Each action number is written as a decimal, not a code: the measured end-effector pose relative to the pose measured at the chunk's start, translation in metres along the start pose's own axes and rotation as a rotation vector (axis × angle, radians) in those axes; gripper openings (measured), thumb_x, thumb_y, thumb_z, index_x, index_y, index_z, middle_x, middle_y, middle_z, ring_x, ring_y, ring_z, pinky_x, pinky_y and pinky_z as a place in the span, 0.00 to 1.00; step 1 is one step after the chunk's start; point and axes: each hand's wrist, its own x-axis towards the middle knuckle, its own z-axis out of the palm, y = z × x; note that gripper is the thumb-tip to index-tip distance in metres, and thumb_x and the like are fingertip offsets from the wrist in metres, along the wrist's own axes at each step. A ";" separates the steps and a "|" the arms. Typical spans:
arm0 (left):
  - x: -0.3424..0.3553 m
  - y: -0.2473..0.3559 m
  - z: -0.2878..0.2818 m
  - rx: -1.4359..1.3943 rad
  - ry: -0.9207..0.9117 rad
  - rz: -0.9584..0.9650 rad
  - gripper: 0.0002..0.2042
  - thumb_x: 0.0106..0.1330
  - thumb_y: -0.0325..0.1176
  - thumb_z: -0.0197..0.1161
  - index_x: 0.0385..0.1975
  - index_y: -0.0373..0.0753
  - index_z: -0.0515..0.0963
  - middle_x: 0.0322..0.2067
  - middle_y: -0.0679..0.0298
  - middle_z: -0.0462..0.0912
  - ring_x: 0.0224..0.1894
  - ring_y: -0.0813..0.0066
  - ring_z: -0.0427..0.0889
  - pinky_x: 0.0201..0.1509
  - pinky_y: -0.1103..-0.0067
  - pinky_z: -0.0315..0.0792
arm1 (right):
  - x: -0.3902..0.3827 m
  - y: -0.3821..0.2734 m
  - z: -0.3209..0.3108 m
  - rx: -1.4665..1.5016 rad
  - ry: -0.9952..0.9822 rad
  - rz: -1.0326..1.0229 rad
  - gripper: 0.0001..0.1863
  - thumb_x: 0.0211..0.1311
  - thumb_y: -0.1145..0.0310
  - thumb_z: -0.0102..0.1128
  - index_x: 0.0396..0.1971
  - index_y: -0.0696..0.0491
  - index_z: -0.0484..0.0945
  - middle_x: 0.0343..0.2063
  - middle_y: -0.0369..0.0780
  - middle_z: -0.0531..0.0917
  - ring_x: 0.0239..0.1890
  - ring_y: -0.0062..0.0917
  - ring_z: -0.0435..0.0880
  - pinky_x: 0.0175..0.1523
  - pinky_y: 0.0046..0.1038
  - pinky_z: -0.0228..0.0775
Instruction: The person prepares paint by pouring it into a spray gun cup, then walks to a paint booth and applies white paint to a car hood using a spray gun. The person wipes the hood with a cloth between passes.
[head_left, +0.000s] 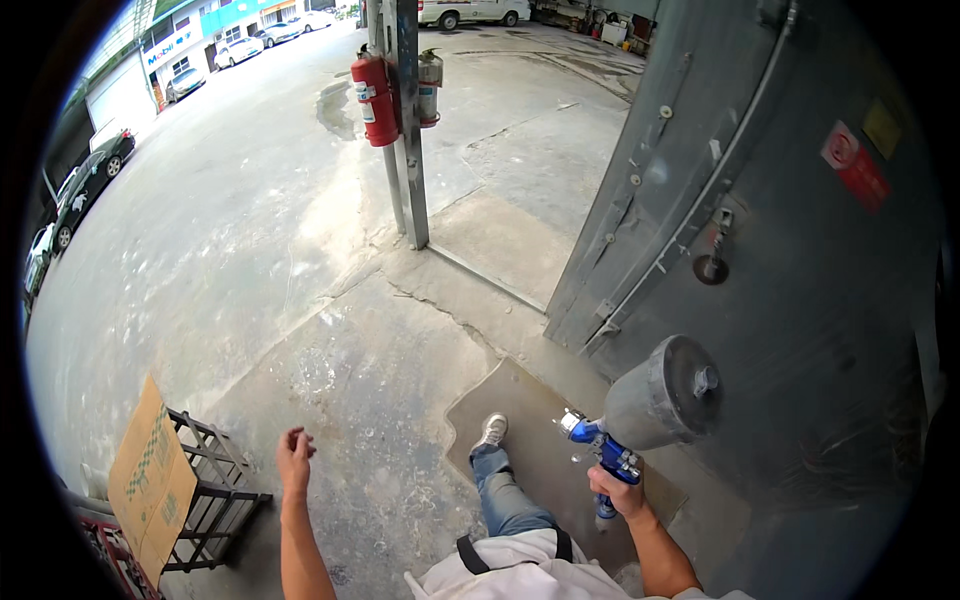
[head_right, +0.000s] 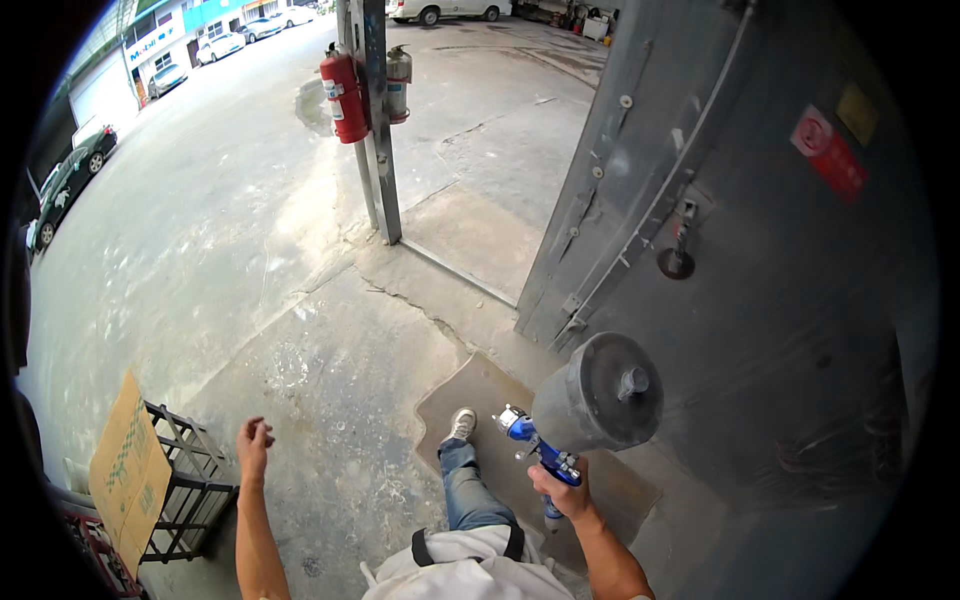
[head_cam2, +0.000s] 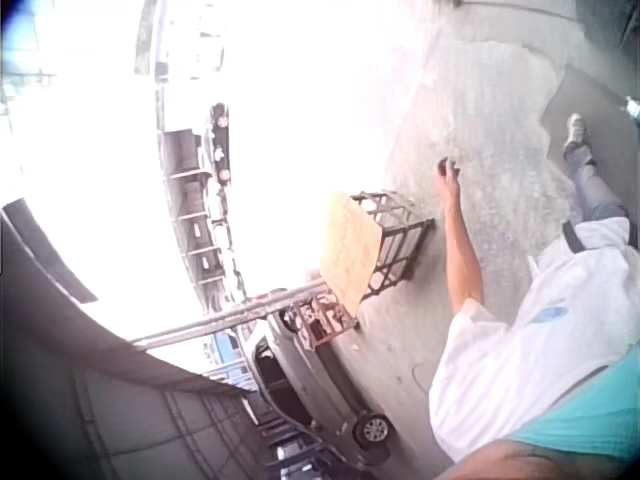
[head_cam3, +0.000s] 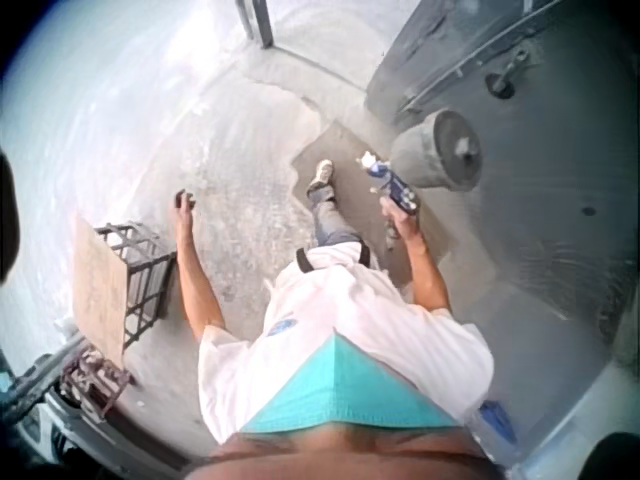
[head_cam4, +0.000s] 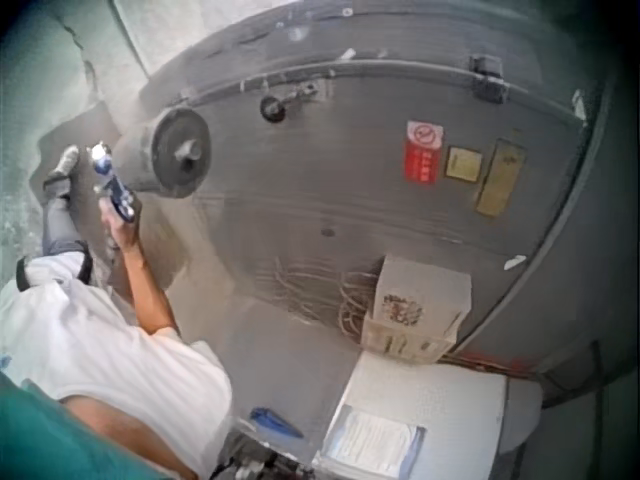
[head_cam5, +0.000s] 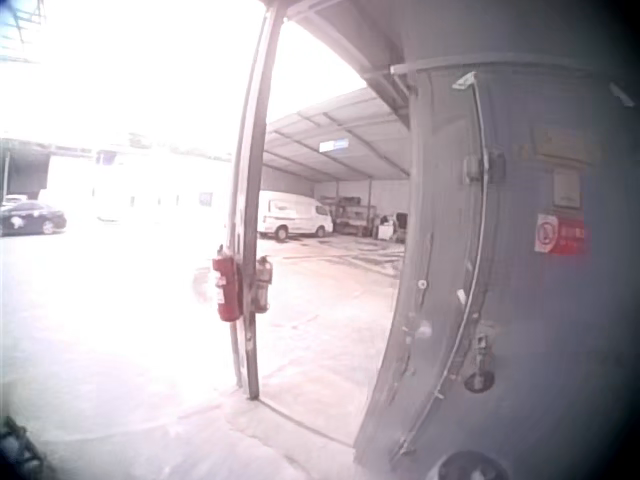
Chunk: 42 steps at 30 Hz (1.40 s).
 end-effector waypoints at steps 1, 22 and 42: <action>0.017 0.012 0.008 0.002 0.020 0.013 0.10 0.69 0.31 0.55 0.44 0.32 0.74 0.32 0.61 0.81 0.28 0.79 0.78 0.34 0.80 0.73 | 0.043 -0.004 0.012 -0.026 -0.042 0.007 0.11 0.51 0.76 0.62 0.13 0.53 0.71 0.11 0.30 0.72 0.13 0.14 0.69 0.20 0.20 0.57; 0.411 0.047 0.424 0.714 -0.468 -0.819 0.15 0.60 0.39 0.59 0.36 0.32 0.81 0.27 0.54 0.86 0.26 0.71 0.86 0.36 0.75 0.78 | 0.906 -0.131 0.047 -0.034 0.224 0.048 0.09 0.55 0.77 0.60 0.19 0.55 0.70 0.12 0.31 0.70 0.12 0.13 0.65 0.18 0.19 0.52; 1.027 0.287 0.930 0.804 -0.545 -0.695 0.21 0.56 0.47 0.61 0.41 0.36 0.82 0.36 0.50 0.85 0.40 0.58 0.85 0.45 0.69 0.75 | 1.741 -0.297 -0.029 -0.027 0.323 0.153 0.07 0.54 0.76 0.62 0.24 0.54 0.71 0.15 0.30 0.72 0.15 0.12 0.68 0.19 0.19 0.58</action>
